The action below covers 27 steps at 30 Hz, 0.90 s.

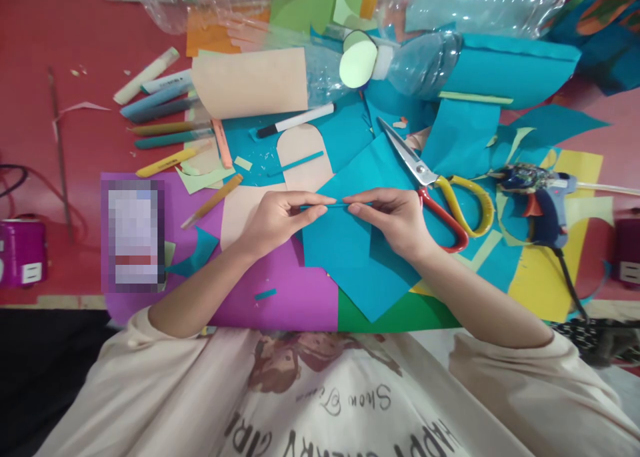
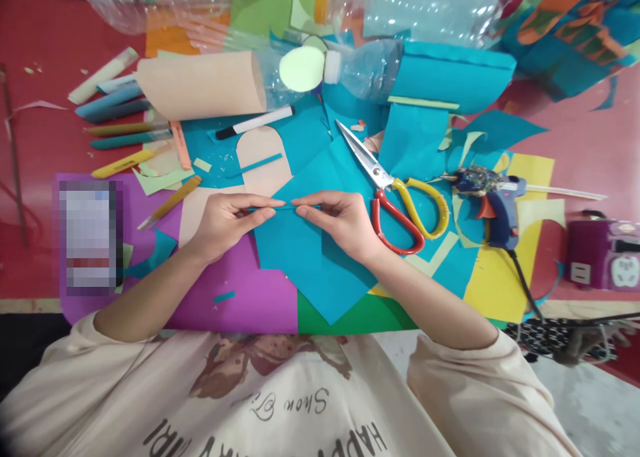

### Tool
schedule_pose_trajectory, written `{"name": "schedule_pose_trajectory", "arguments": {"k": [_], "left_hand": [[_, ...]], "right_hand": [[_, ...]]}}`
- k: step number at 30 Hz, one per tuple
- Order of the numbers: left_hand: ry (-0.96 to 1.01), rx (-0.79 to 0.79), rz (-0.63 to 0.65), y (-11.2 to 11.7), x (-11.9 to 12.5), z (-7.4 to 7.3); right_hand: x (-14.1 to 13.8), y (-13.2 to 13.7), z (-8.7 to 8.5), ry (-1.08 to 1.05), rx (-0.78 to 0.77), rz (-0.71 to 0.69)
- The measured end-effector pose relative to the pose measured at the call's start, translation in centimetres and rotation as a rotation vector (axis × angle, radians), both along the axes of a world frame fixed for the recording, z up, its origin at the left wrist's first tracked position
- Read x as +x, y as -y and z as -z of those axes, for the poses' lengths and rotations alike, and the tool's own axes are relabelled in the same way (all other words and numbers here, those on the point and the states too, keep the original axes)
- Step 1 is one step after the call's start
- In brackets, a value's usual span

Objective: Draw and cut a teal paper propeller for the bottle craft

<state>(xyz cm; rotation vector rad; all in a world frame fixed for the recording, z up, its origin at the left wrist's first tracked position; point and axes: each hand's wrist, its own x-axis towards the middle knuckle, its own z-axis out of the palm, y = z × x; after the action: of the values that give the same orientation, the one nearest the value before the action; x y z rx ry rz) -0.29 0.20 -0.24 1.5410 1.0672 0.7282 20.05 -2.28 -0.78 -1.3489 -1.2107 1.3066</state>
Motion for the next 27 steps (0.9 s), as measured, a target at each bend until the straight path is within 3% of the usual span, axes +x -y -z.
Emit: {"name": "schedule_pose_trajectory", "arguments": {"k": [11, 20, 27], "left_hand": [[-0.041, -0.005, -0.029, 0.07, 0.16, -0.41], [-0.081, -0.082, 0.127, 0.04, 0.05, -0.66], [-0.094, 0.042, 0.109, -0.11, -0.01, -0.19]], "right_hand": [[-0.3, 0.07, -0.48, -0.007, 0.067, -0.062], [-0.5, 0.53, -0.38, 0.014, 0.106, -0.123], [-0.32, 0.36, -0.27, 0.034, 0.118, -0.122]]}}
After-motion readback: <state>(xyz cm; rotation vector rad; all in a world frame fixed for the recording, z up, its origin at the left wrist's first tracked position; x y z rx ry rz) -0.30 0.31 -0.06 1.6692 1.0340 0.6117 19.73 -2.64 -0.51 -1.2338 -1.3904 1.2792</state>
